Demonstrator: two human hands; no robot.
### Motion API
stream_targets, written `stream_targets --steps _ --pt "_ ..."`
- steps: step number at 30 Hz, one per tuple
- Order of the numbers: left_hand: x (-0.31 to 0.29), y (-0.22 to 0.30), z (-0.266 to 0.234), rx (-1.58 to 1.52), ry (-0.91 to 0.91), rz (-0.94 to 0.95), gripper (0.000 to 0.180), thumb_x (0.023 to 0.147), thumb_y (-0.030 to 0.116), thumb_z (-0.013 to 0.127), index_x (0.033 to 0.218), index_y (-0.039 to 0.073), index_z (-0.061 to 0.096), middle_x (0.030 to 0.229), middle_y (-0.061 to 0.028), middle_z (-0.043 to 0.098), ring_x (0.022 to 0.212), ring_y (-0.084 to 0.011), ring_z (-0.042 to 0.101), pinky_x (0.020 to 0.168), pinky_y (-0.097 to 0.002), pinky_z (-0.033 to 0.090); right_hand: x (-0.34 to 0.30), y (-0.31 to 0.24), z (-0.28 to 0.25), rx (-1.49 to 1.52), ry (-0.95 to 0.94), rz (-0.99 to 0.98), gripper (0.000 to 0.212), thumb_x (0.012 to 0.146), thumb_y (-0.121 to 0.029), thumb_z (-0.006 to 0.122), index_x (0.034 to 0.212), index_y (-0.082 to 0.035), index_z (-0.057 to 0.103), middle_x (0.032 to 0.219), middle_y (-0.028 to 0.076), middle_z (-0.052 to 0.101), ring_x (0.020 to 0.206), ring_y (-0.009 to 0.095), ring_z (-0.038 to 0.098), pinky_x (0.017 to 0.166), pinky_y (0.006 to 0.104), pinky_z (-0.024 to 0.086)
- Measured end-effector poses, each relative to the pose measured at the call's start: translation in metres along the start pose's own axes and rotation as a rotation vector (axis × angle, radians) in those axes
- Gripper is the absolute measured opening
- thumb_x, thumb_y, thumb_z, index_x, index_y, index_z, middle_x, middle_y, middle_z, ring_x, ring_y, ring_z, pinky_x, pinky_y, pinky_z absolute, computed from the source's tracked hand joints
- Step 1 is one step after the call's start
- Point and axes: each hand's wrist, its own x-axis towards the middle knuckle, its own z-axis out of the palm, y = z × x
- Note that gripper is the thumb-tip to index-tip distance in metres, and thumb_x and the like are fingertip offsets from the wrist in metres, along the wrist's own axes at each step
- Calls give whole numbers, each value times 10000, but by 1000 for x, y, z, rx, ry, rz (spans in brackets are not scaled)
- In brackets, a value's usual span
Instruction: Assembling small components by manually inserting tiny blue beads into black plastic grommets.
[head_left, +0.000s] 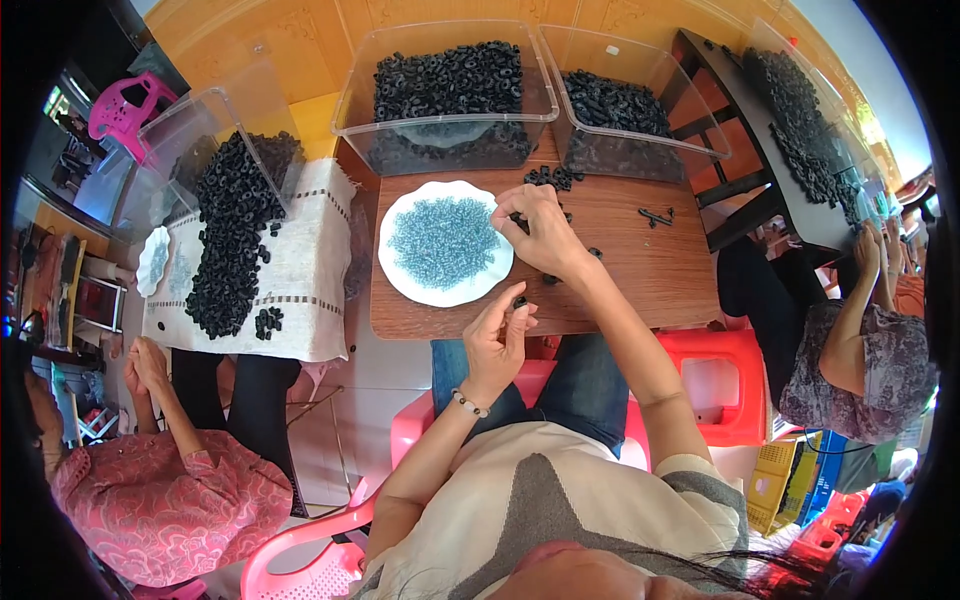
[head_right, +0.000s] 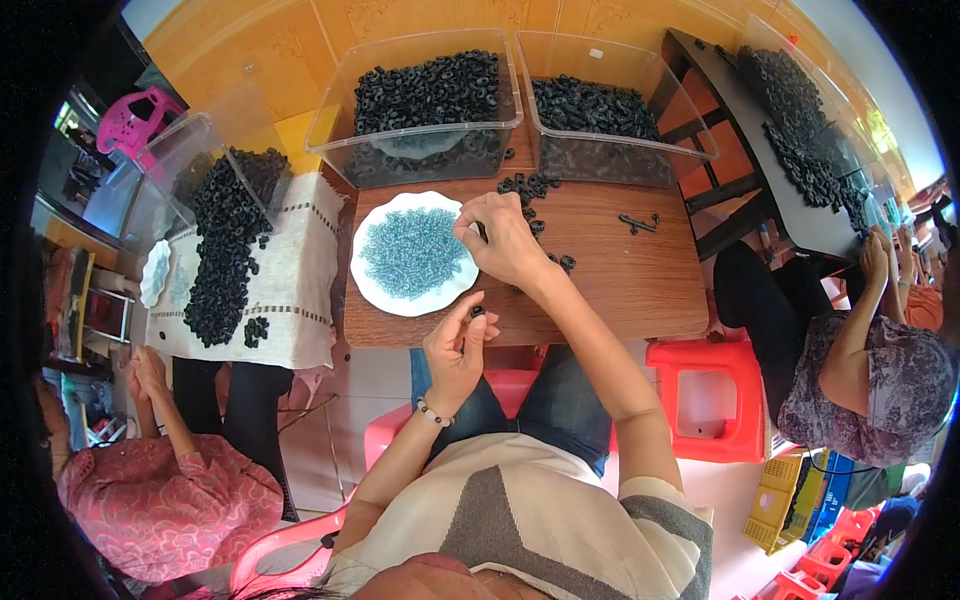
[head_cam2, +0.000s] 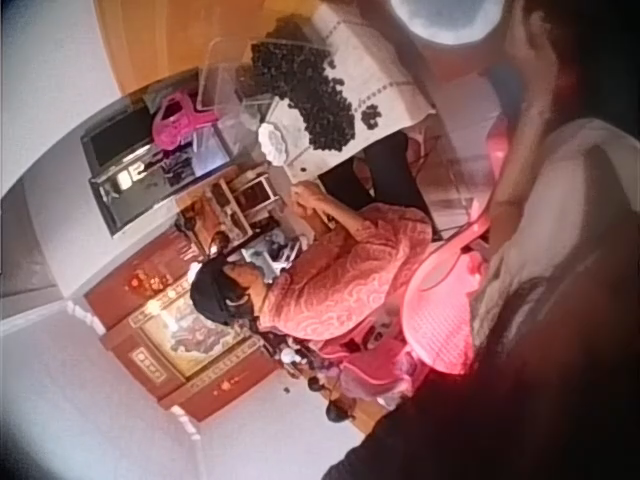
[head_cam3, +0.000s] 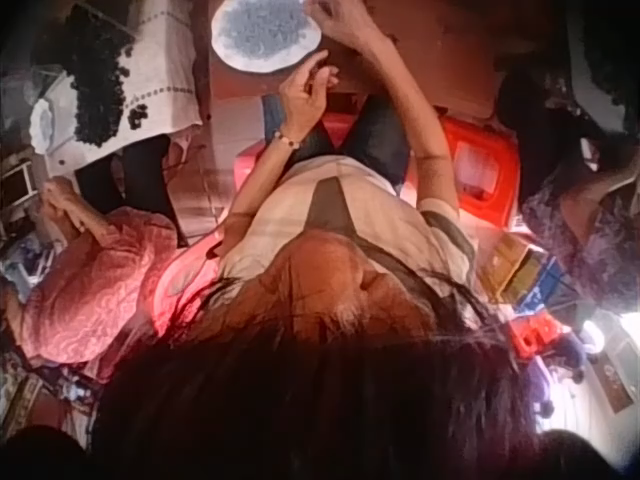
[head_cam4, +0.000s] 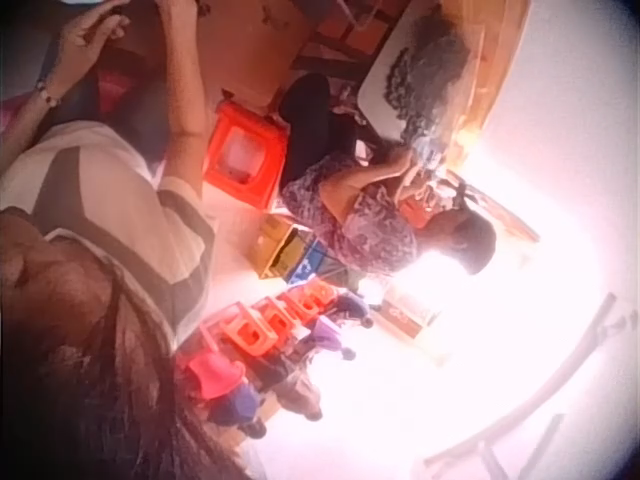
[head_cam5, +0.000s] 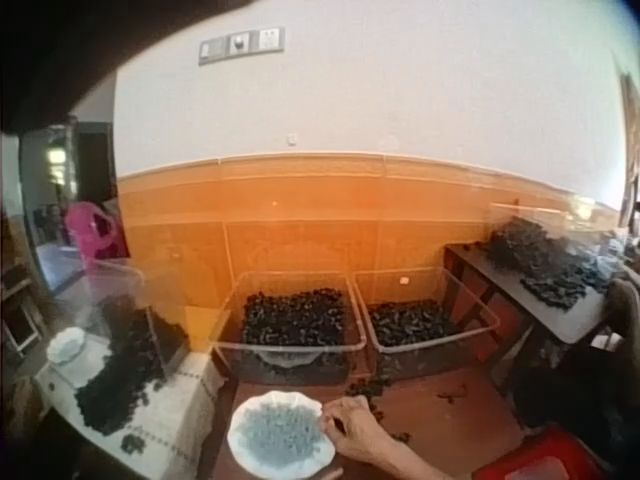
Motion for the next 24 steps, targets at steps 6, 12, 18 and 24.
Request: stream_targets --steps 6,12,18,24 --pt "3 -5 -3 -217 49 -46 238 1070 136 598 1244 -20 643 1003 -115 754 859 -125 716 765 -266 581 -11 -19 -23 426 -137 231 163 972 -147 711 1009 10 731 1187 85 676 990 104 593 816 272 502" --pt "3 -10 -3 -336 49 -75 269 1076 140 590 1272 -33 654 1043 -135 749 874 -130 714 787 -254 574 -46 -35 -58 708 -275 370 129 999 -129 681 922 -27 699 1265 66 621 974 61 566 845 240 475" --pt "4 -8 -1 -298 -27 -62 273 1074 119 585 1273 -44 677 1014 -100 723 862 -130 711 774 -248 571 -69 -31 -64 568 -369 228 167 982 -143 679 941 10 733 1221 116 650 1046 147 625 914 309 511" --pt "3 -12 -3 -218 -76 -17 263 1071 111 588 1261 -42 685 984 -87 712 824 -125 697 732 -246 569 -77 -31 -61 615 -377 295 172 994 -121 665 951 35 723 1224 127 644 1025 154 641 892 310 529"
